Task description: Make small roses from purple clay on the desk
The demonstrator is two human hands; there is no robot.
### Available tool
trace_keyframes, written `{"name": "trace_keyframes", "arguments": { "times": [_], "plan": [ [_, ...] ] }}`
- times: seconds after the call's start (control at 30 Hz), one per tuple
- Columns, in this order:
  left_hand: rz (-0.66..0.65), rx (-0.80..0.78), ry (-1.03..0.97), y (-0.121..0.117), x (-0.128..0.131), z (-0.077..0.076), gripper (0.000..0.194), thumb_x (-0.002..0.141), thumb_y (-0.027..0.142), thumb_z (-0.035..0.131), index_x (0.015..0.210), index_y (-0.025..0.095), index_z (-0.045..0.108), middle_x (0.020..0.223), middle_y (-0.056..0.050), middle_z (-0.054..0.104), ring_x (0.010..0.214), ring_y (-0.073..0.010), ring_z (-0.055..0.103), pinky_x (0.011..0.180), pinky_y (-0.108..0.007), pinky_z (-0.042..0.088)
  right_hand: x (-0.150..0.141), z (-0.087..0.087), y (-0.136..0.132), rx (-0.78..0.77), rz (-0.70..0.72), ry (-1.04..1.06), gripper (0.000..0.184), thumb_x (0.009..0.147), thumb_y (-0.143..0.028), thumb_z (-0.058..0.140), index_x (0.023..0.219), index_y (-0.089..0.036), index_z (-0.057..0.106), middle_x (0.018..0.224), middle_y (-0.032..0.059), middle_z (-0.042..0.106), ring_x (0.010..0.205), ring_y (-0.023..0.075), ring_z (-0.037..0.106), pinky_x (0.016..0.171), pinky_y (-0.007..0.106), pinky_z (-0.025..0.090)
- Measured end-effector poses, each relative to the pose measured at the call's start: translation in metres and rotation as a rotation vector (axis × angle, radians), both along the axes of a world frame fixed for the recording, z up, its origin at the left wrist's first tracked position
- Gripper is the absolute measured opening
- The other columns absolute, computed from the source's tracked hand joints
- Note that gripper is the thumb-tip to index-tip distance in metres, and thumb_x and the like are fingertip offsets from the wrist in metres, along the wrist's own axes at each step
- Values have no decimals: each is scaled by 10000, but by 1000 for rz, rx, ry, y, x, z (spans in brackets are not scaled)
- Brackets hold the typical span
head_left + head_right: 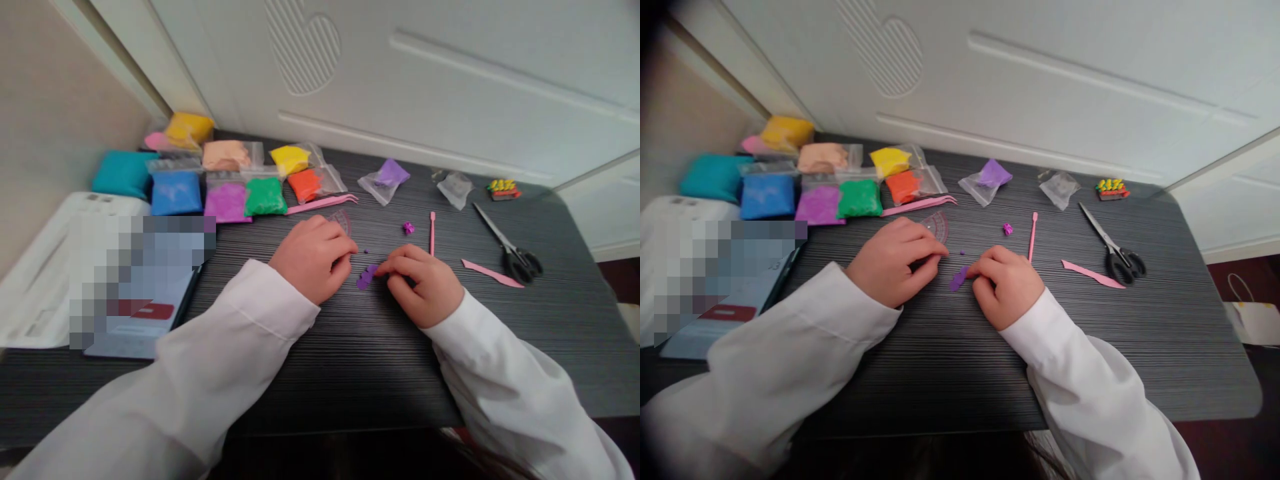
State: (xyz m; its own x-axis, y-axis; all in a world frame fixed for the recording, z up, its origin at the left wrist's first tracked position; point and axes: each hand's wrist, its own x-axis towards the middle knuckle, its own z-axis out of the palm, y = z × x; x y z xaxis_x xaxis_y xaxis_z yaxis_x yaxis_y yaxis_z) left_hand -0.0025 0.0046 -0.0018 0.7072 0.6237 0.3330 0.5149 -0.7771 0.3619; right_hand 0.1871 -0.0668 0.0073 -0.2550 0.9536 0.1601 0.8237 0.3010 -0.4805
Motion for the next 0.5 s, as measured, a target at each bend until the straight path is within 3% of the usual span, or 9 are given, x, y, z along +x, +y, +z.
{"name": "trace_keyframes", "arguments": {
  "times": [0.13, 0.23, 0.33, 0.5],
  "plan": [
    [61, 39, -7, 1, -1, -4, 211, 825, 200, 484, 919, 183, 672, 891, -61, 649, 880, -216, 530, 821, -403, 416, 3, -2, 4, 54, -64, 34, 173, 776, -88, 479, 843, -159, 622, 837, 40, 617, 804, 143, 583, 762, 302, 475],
    [98, 64, -28, 4, 0, -9, 201, 819, 224, 508, 923, 175, 673, 901, -71, 644, 895, -226, 525, 827, -410, 413, 6, -8, 6, 30, -82, 3, 83, 837, -191, 524, 837, -149, 596, 840, 22, 606, 801, 138, 573, 739, 323, 478],
    [97, 73, -41, 6, 1, -12, 200, 816, 227, 516, 925, 171, 674, 889, -70, 644, 890, -223, 528, 825, -399, 416, 7, -11, 6, -50, -81, -67, 180, 868, -312, 523, 872, -145, 589, 878, 22, 604, 800, 139, 578, 729, 340, 486],
    [53, 73, -41, 4, 1, -11, 189, 814, 229, 524, 916, 176, 675, 874, -62, 649, 875, -213, 530, 801, -377, 420, 5, -6, 2, -168, -119, -177, 208, 881, -324, 505, 963, -151, 584, 957, 41, 605, 826, 144, 584, 742, 349, 494]
  ]
}}
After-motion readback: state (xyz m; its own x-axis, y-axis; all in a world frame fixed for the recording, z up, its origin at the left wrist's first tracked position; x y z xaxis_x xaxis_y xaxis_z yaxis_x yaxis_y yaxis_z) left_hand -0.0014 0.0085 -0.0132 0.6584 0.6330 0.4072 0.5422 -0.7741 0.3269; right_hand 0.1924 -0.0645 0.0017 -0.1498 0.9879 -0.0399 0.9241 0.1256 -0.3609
